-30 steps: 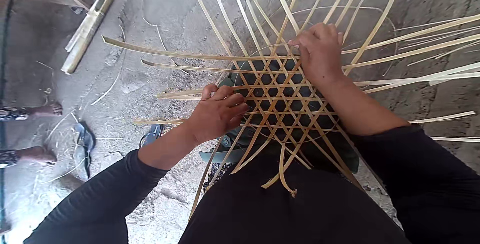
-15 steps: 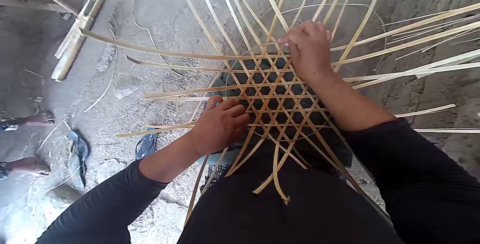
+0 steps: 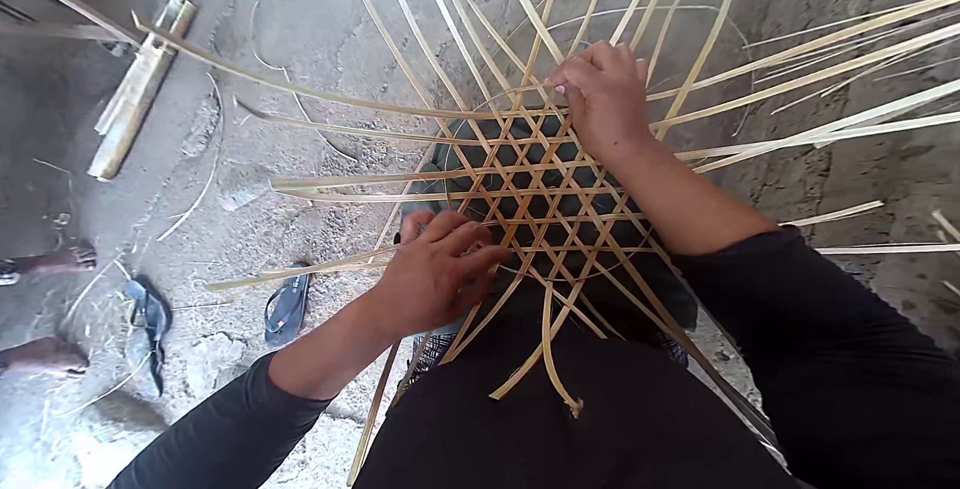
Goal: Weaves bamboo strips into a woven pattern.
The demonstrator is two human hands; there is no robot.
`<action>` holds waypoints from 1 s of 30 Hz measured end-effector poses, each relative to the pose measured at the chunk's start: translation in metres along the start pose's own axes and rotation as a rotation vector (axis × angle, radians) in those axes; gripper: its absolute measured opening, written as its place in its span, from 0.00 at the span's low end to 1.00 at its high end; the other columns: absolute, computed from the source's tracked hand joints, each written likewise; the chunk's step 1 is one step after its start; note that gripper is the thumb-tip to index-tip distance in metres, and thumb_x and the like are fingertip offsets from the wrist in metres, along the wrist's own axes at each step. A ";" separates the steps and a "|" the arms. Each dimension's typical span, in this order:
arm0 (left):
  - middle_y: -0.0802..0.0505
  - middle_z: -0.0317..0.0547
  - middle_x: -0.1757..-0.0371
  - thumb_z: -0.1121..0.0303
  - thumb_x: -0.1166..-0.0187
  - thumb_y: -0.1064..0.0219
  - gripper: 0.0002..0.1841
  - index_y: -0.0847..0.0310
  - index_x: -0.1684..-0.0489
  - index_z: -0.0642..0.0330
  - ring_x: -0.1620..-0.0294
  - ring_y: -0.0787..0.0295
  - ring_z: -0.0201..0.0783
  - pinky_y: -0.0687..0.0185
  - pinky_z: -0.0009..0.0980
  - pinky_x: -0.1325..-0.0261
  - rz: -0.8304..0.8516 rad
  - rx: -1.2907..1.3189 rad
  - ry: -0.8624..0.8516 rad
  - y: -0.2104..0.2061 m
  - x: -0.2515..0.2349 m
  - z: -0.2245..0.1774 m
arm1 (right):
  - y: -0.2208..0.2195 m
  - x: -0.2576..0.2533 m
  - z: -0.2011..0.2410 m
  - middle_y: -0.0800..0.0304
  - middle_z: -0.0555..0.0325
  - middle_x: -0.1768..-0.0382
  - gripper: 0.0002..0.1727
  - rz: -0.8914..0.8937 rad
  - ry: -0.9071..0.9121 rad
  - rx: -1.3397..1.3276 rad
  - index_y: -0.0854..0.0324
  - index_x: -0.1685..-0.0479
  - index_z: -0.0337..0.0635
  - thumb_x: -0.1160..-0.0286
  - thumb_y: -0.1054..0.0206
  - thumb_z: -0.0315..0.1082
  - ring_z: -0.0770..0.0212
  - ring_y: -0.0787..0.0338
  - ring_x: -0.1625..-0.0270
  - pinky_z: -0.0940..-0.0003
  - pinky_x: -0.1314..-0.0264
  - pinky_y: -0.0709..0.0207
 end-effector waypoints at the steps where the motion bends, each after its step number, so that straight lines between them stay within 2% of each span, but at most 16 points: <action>1: 0.09 0.35 0.43 0.51 0.17 0.38 0.14 0.09 0.42 0.35 0.33 0.19 0.42 0.35 0.54 0.31 0.032 0.021 -0.011 -0.004 -0.001 -0.005 | 0.000 0.000 0.000 0.13 0.50 0.43 0.17 0.008 -0.006 0.002 0.11 0.42 0.56 0.09 0.48 0.35 0.42 0.18 0.35 0.40 0.35 0.32; 5: 0.10 0.35 0.43 0.49 0.16 0.39 0.14 0.10 0.47 0.39 0.30 0.20 0.42 0.35 0.54 0.29 0.102 0.105 0.017 -0.020 -0.003 -0.008 | 0.002 0.002 0.004 0.12 0.50 0.44 0.15 -0.014 0.015 0.015 0.11 0.43 0.55 0.10 0.46 0.35 0.42 0.17 0.37 0.39 0.38 0.30; 9: 0.09 0.34 0.43 0.49 0.16 0.40 0.15 0.11 0.42 0.36 0.29 0.20 0.42 0.34 0.56 0.28 0.091 0.139 0.046 -0.024 0.003 -0.007 | 0.001 0.003 0.001 0.11 0.50 0.43 0.15 -0.016 0.011 0.006 0.10 0.43 0.56 0.11 0.45 0.35 0.41 0.17 0.36 0.38 0.38 0.29; 13: 0.11 0.35 0.33 0.48 0.15 0.41 0.16 0.09 0.40 0.32 0.26 0.21 0.43 0.33 0.56 0.28 0.016 0.149 0.068 -0.011 0.004 -0.003 | 0.006 -0.002 -0.001 0.10 0.51 0.42 0.14 0.027 -0.021 -0.038 0.09 0.44 0.57 0.12 0.42 0.36 0.43 0.16 0.35 0.36 0.35 0.29; 16: 0.08 0.43 0.38 0.56 0.16 0.36 0.14 0.09 0.39 0.44 0.37 0.12 0.45 0.19 0.53 0.37 -0.156 0.158 0.214 0.015 0.003 0.012 | 0.022 -0.020 0.001 0.07 0.50 0.45 0.12 0.211 -0.041 -0.076 0.07 0.47 0.52 0.17 0.35 0.33 0.45 0.10 0.39 0.37 0.33 0.22; 18: 0.08 0.48 0.43 0.59 0.18 0.32 0.15 0.11 0.37 0.50 0.48 0.08 0.45 0.10 0.48 0.46 -0.192 0.145 0.373 0.027 0.004 0.026 | 0.031 -0.036 0.000 0.05 0.53 0.48 0.10 0.366 -0.079 -0.077 0.06 0.48 0.53 0.20 0.32 0.34 0.48 0.08 0.42 0.35 0.35 0.20; 19: 0.08 0.50 0.42 0.60 0.19 0.31 0.16 0.12 0.36 0.52 0.51 0.07 0.45 0.09 0.46 0.50 -0.188 0.148 0.445 0.030 0.004 0.032 | 0.033 -0.044 -0.002 0.04 0.55 0.50 0.08 0.423 -0.096 -0.070 0.06 0.51 0.53 0.22 0.28 0.36 0.50 0.07 0.44 0.34 0.35 0.20; 22: 0.07 0.45 0.45 0.62 0.19 0.31 0.18 0.15 0.32 0.52 0.57 0.07 0.39 0.08 0.39 0.56 -0.202 0.149 0.550 0.031 0.003 0.042 | 0.033 -0.064 -0.005 0.03 0.58 0.56 0.07 0.538 -0.135 -0.064 0.05 0.56 0.52 0.31 0.20 0.38 0.54 0.06 0.50 0.39 0.38 0.18; 24: 0.06 0.43 0.49 0.61 0.18 0.31 0.18 0.15 0.32 0.52 0.59 0.07 0.37 0.08 0.37 0.58 -0.213 0.151 0.602 0.031 0.001 0.045 | 0.028 -0.073 -0.008 0.02 0.61 0.60 0.07 0.619 -0.191 -0.091 0.05 0.56 0.51 0.31 0.19 0.38 0.59 0.03 0.57 0.49 0.43 0.11; 26: 0.05 0.39 0.50 0.61 0.18 0.32 0.17 0.15 0.32 0.50 0.61 0.07 0.32 0.09 0.34 0.58 -0.234 0.194 0.651 0.033 -0.001 0.045 | 0.025 -0.077 -0.010 0.02 0.60 0.60 0.07 0.673 -0.232 -0.130 0.05 0.55 0.49 0.29 0.21 0.36 0.60 0.03 0.60 0.53 0.46 0.10; 28: 0.04 0.31 0.51 0.60 0.18 0.31 0.17 0.15 0.33 0.47 0.63 0.07 0.25 0.09 0.26 0.58 -0.302 0.353 0.703 0.035 -0.002 0.046 | 0.025 -0.076 -0.011 0.02 0.59 0.60 0.07 0.673 -0.249 -0.148 0.06 0.55 0.49 0.29 0.20 0.36 0.59 0.03 0.59 0.52 0.46 0.10; 30: 0.03 0.33 0.52 0.64 0.18 0.30 0.16 0.15 0.33 0.49 0.61 0.05 0.29 0.06 0.28 0.55 -0.411 0.641 0.758 0.039 -0.005 0.044 | 0.024 -0.073 -0.014 0.02 0.59 0.61 0.08 0.611 -0.231 -0.142 0.05 0.57 0.50 0.31 0.19 0.38 0.57 0.04 0.58 0.46 0.44 0.12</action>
Point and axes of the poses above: each hand's wrist, its own x-axis away from the middle knuckle, its own y-axis out of the back of the hand, z = x × y, the point moved 5 cm from there along -x, towards the middle knuckle
